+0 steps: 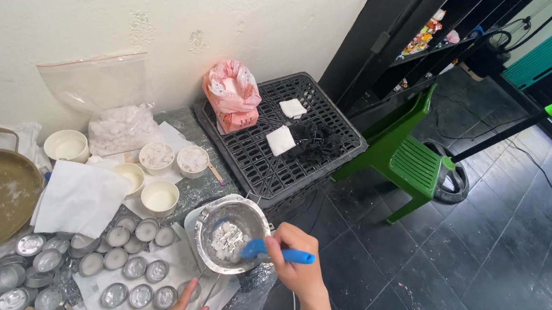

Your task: Stirring wax pieces in a small metal pot on a scale using a blue spatula.

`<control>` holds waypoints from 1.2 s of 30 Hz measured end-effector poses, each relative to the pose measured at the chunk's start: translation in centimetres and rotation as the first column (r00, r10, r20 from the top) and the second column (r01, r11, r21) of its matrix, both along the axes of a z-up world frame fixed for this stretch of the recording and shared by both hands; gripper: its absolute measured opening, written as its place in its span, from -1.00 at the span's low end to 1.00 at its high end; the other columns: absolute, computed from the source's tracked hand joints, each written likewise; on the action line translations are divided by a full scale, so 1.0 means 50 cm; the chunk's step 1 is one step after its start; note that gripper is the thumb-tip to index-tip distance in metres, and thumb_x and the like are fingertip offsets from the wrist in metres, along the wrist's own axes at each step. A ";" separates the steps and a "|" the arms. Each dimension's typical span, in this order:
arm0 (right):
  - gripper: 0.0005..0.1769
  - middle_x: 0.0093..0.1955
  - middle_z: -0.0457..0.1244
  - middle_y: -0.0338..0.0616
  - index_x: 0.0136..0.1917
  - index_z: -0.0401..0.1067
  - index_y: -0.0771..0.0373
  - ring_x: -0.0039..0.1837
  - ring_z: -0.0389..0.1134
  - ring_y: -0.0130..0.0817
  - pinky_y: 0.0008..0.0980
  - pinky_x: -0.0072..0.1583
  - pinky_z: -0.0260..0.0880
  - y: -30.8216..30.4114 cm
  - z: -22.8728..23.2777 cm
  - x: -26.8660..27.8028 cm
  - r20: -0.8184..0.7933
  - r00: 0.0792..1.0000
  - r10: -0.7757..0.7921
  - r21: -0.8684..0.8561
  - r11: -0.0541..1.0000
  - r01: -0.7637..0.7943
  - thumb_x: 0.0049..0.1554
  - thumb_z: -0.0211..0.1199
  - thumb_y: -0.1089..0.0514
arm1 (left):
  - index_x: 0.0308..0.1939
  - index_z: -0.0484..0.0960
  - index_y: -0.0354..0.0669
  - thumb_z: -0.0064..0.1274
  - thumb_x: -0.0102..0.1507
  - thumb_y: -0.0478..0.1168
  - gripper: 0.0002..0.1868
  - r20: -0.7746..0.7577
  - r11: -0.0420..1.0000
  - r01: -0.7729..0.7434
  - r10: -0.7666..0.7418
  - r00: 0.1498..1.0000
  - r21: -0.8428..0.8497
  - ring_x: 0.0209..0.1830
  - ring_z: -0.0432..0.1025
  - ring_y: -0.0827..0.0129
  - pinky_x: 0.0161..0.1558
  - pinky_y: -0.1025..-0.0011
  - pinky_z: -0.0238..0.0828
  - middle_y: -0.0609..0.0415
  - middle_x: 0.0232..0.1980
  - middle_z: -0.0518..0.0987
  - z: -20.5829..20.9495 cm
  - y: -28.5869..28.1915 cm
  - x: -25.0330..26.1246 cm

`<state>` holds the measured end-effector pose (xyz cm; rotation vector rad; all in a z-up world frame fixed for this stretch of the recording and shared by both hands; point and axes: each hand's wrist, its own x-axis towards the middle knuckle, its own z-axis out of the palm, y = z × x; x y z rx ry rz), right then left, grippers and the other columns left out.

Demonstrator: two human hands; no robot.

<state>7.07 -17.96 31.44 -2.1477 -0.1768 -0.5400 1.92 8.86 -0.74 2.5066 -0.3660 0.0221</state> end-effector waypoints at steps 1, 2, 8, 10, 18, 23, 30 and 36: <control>-0.72 -0.40 0.24 -0.16 -0.36 0.35 0.29 -0.37 0.27 -0.39 -0.40 -0.29 0.22 0.008 -0.004 0.007 -0.005 1.000 0.001 0.000 1.000 -0.001 0.13 0.31 0.18 | 0.46 0.21 0.15 0.16 -0.03 -0.11 -0.06 -0.005 1.000 -0.001 0.001 1.000 0.000 -0.03 0.52 0.68 -0.20 0.49 0.38 0.13 0.14 0.66 0.067 -0.007 -0.001; -0.71 -0.40 0.23 -0.14 -0.35 0.35 0.31 -0.37 0.26 -0.36 -0.39 -0.28 0.21 0.016 -0.008 0.014 -0.064 0.998 0.023 0.000 1.000 -0.023 0.14 0.33 0.20 | 0.51 0.22 0.34 0.18 0.05 -0.01 -0.08 -0.179 0.992 -0.056 0.076 0.981 0.111 -0.27 0.50 0.73 -0.25 0.51 0.28 0.31 -0.05 0.70 0.135 -0.014 -0.002; -0.78 -0.36 0.27 -0.15 -0.31 0.40 0.32 -0.34 0.31 -0.38 -0.43 -0.27 0.27 0.047 -0.003 0.049 -0.017 0.999 0.035 0.023 0.999 -0.035 0.08 0.40 0.25 | 0.51 0.32 0.40 0.28 -0.01 -0.05 -0.03 -0.187 0.987 -0.123 0.141 0.972 0.106 -0.74 0.25 0.68 -0.46 0.52 0.04 0.43 -0.43 0.71 0.088 -0.021 -0.002; -0.78 -0.37 0.29 -0.17 -0.33 0.40 0.30 -0.35 0.31 -0.40 -0.43 -0.27 0.27 0.040 -0.028 0.051 0.037 0.998 -0.043 0.037 0.998 0.042 0.08 0.39 0.26 | 0.49 0.34 0.39 0.29 -0.04 -0.06 -0.03 -0.154 0.986 -0.152 0.160 0.975 0.063 -0.75 0.26 0.68 -0.46 0.51 0.04 0.42 -0.42 0.71 0.130 -0.022 -0.011; -0.78 -0.38 0.29 -0.18 -0.33 0.42 0.30 -0.35 0.30 -0.41 -0.42 -0.27 0.24 0.005 -0.035 0.040 -0.069 0.993 0.094 0.100 0.991 -0.087 0.14 0.30 0.26 | 0.48 0.32 0.19 0.29 -0.06 -0.09 -0.01 -0.135 0.999 -0.002 -0.004 0.991 -0.045 -0.66 0.39 0.90 -0.53 0.57 0.08 0.44 -0.36 0.72 0.049 -0.001 0.005; -0.75 -0.37 0.26 -0.17 -0.33 0.37 0.31 -0.34 0.27 -0.40 -0.42 -0.25 0.23 0.001 -0.054 0.037 -0.019 0.994 0.108 0.084 0.991 -0.106 0.19 0.25 0.29 | 0.52 0.28 0.39 0.31 0.04 0.03 -0.05 -0.284 0.991 -0.064 0.096 0.954 0.118 -0.64 0.37 0.82 -0.38 0.60 0.09 0.46 -0.41 0.74 0.146 -0.021 -0.003; -0.84 -0.31 0.36 -0.15 -0.29 0.46 0.32 -0.32 0.38 -0.40 -0.44 -0.27 0.34 0.035 -0.058 0.053 -0.039 0.999 -0.015 0.298 0.954 0.026 0.13 0.31 0.29 | 0.55 0.23 0.16 0.13 0.05 -0.25 -0.06 -0.304 0.991 0.125 -0.132 0.944 -0.044 -0.73 0.36 0.89 -0.59 0.64 0.09 0.62 -0.18 0.67 -0.020 0.019 0.009; -0.78 -0.34 0.31 -0.16 -0.29 0.42 0.35 -0.30 0.33 -0.51 -0.52 -0.25 0.27 0.057 -0.023 0.047 -0.057 0.993 0.103 0.037 0.994 -0.101 0.11 0.41 0.28 | 0.52 0.26 0.35 0.22 -0.02 -0.10 -0.02 -0.156 0.997 -0.056 0.065 0.986 0.060 -0.70 0.34 0.85 -0.51 0.57 0.01 0.49 -0.40 0.72 0.071 -0.012 -0.003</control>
